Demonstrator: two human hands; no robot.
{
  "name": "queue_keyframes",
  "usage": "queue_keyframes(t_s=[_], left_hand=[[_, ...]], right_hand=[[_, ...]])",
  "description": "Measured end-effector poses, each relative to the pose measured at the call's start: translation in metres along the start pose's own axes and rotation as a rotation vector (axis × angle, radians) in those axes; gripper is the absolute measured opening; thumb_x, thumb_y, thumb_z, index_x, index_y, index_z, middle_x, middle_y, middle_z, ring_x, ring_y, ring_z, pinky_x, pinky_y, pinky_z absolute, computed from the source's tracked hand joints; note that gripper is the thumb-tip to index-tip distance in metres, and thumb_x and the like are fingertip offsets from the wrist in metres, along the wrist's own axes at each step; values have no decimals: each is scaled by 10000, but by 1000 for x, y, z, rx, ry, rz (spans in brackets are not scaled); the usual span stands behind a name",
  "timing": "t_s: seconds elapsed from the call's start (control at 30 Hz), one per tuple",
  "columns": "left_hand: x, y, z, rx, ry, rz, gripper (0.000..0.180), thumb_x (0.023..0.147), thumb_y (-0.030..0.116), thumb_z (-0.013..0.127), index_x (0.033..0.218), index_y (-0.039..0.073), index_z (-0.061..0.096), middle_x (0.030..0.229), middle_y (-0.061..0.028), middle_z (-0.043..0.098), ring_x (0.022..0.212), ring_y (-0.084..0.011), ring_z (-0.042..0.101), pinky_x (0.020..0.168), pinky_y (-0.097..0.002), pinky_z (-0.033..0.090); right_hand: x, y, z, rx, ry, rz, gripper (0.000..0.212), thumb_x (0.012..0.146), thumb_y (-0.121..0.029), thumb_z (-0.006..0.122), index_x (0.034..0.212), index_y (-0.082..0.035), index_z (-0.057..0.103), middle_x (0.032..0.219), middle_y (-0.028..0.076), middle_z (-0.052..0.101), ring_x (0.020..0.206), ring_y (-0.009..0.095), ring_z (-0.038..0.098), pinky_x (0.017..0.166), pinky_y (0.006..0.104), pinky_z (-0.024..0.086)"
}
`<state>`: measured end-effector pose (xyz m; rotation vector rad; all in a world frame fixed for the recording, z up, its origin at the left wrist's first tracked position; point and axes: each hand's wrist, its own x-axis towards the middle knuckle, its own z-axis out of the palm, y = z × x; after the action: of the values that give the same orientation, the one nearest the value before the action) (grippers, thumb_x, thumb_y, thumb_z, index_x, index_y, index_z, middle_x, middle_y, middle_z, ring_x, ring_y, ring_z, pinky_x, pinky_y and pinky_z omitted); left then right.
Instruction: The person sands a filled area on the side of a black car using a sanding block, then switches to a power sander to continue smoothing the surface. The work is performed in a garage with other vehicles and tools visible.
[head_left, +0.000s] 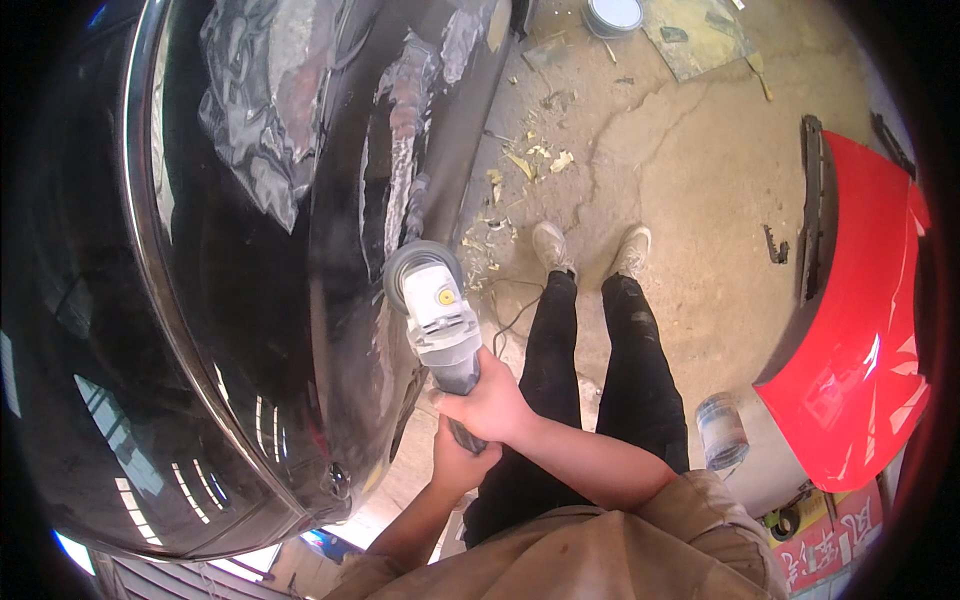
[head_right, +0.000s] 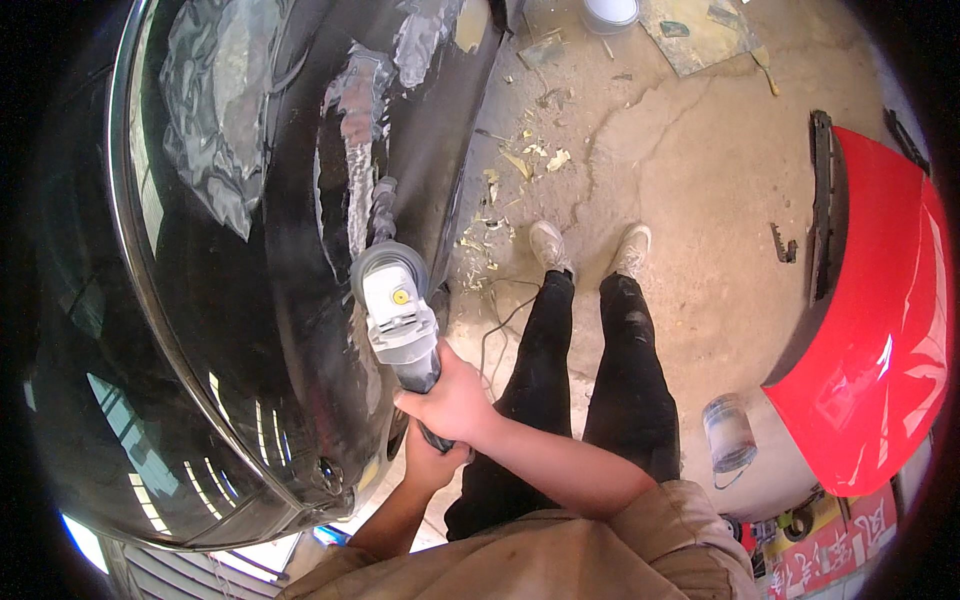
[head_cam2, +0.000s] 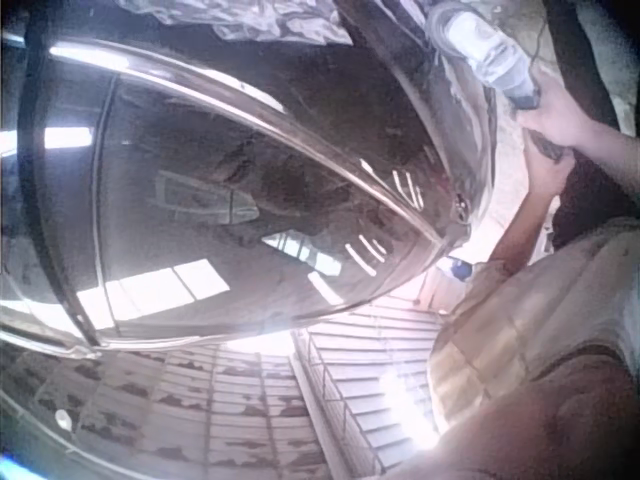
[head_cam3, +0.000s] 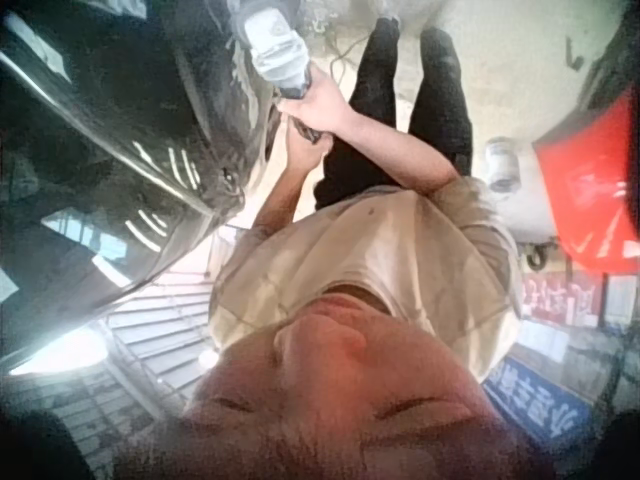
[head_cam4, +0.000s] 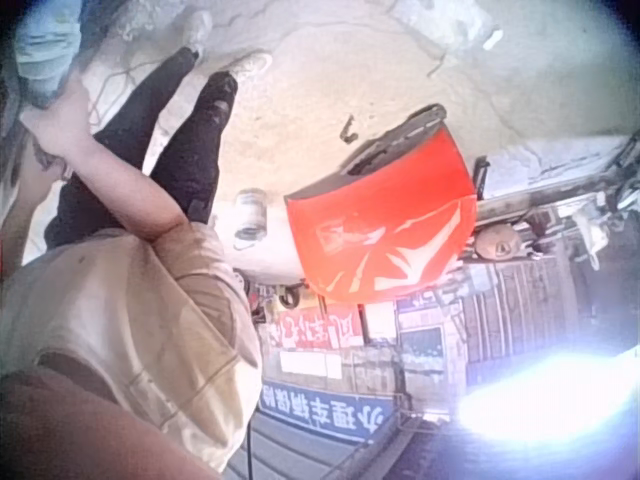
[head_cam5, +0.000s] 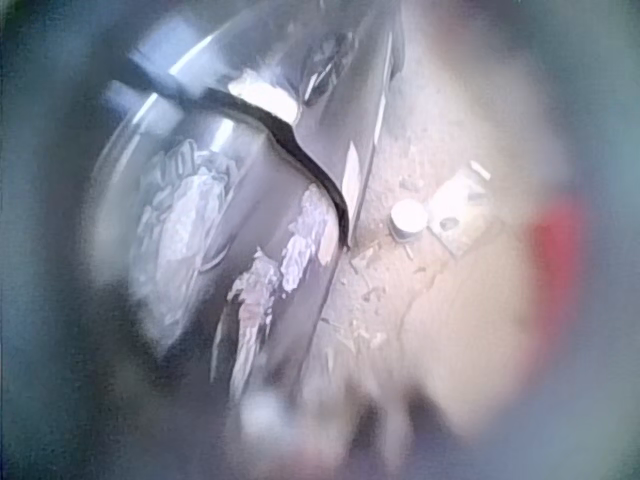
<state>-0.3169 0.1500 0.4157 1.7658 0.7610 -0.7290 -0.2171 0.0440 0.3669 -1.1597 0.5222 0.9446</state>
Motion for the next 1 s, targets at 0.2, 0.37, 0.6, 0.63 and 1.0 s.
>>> queue_keyframes(t_s=[0.2,0.37,0.6,0.63,1.0], left_hand=[[-4,-6,1,-103,-68,-40,700,777,57,772,1375,-3,415,1162,-134,646,1039,-202,661,915,-353,529],[-8,-9,0,-26,-20,-74,699,785,51,767,1382,-4,408,1123,-126,652,1015,-191,666,865,-339,543],[-2,3,1,21,31,26,691,775,62,774,1361,-3,413,1063,-116,667,922,-199,685,801,-344,561],[0,6,1,8,-8,31,684,774,65,775,1355,-2,418,1064,-119,668,923,-199,684,801,-345,560],[16,26,1,-52,-96,85,702,767,74,773,1370,4,420,1161,-154,644,1030,-203,662,871,-350,538]], right_hand=[[2,4,2,2,25,-10,709,732,-253,818,1323,10,526,1129,234,714,1104,382,693,965,421,523],[-2,5,2,-37,4,53,739,734,-260,816,1347,22,515,1170,229,706,1132,382,681,979,416,517],[0,3,2,17,26,18,736,737,-266,814,1344,25,516,1148,234,711,1110,384,688,978,422,518],[2,2,2,17,18,23,734,739,-267,813,1341,30,516,1149,236,709,1109,382,688,977,420,518],[5,-18,-6,6,47,-33,698,743,-234,808,1324,27,522,1153,226,700,1106,360,683,977,402,512]])
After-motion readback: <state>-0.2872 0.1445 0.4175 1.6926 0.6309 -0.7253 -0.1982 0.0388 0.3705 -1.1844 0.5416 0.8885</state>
